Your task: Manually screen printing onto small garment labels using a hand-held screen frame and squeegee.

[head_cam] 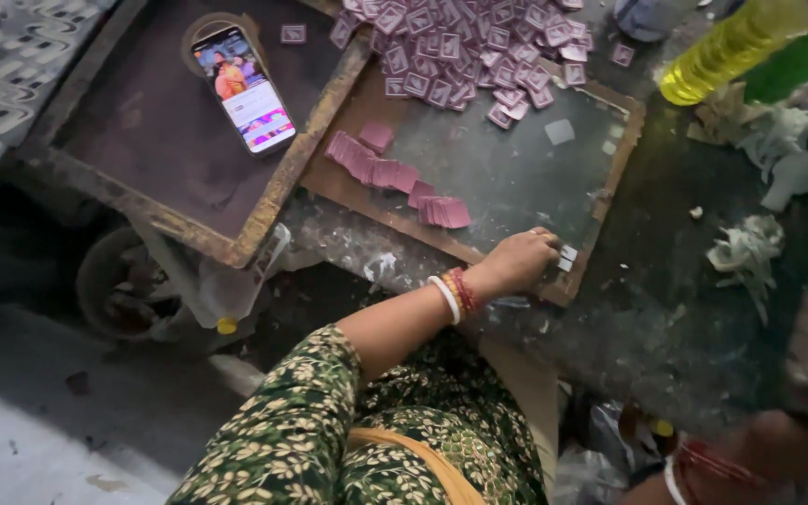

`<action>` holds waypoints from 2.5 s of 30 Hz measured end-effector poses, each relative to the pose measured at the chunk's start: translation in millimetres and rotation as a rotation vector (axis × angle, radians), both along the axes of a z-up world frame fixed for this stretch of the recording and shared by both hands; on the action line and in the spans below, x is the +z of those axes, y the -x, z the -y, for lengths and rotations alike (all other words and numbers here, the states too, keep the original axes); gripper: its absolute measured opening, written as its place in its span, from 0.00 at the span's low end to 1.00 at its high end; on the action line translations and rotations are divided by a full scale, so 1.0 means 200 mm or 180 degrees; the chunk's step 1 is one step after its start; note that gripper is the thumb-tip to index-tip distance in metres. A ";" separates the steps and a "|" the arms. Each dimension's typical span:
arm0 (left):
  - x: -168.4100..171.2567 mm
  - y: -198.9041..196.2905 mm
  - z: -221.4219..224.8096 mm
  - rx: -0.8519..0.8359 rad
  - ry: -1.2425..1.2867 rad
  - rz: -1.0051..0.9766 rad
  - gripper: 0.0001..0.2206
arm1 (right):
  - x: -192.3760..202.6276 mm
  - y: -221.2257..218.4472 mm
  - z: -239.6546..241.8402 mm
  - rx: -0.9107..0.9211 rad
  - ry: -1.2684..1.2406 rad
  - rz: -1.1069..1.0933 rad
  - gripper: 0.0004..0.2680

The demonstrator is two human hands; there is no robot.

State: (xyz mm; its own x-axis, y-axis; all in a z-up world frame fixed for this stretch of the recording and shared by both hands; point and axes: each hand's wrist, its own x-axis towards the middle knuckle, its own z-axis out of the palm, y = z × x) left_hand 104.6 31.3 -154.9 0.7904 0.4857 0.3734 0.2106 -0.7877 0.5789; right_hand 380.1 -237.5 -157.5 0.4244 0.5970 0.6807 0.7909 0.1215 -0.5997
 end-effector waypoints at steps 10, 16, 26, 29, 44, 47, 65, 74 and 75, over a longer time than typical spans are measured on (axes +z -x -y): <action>0.40 0.50 0.31 -0.0002 0.3245 0.0825 0.18 | 0.61 0.76 -0.40 0.0214 0.0736 0.0380 0.07; 0.18 0.55 0.26 0.0941 0.1407 -0.1228 0.25 | 0.61 0.68 -0.91 0.0763 0.2332 0.0857 0.05; 0.19 0.53 0.16 0.0946 0.0934 -0.1749 0.18 | 0.37 0.88 -0.63 0.0965 0.1733 0.0751 0.16; 0.24 0.52 0.13 0.1005 0.1096 -0.1716 0.20 | 0.45 0.94 -0.48 0.0956 0.1815 0.0516 0.17; 0.18 0.11 -0.16 0.0874 0.0648 -0.0359 0.08 | 0.98 0.45 -0.15 -0.1722 -0.0408 0.1779 0.15; 0.10 -0.01 -0.18 0.0997 0.0769 -0.0515 0.10 | 1.00 0.41 -0.16 -0.1746 -0.0803 0.2108 0.17; 0.24 0.62 -0.22 0.1594 -0.0064 -0.0320 0.08 | 1.07 0.66 -0.23 -0.1721 -0.0612 0.1186 0.13; 0.17 0.39 0.10 0.0915 -0.0138 -0.0090 0.08 | 0.94 0.43 -0.19 -0.1858 -0.1143 0.1658 0.11; 0.15 0.33 0.07 0.0909 -0.0144 -0.0085 0.08 | 0.97 0.45 -0.21 -0.1865 -0.1148 0.1661 0.11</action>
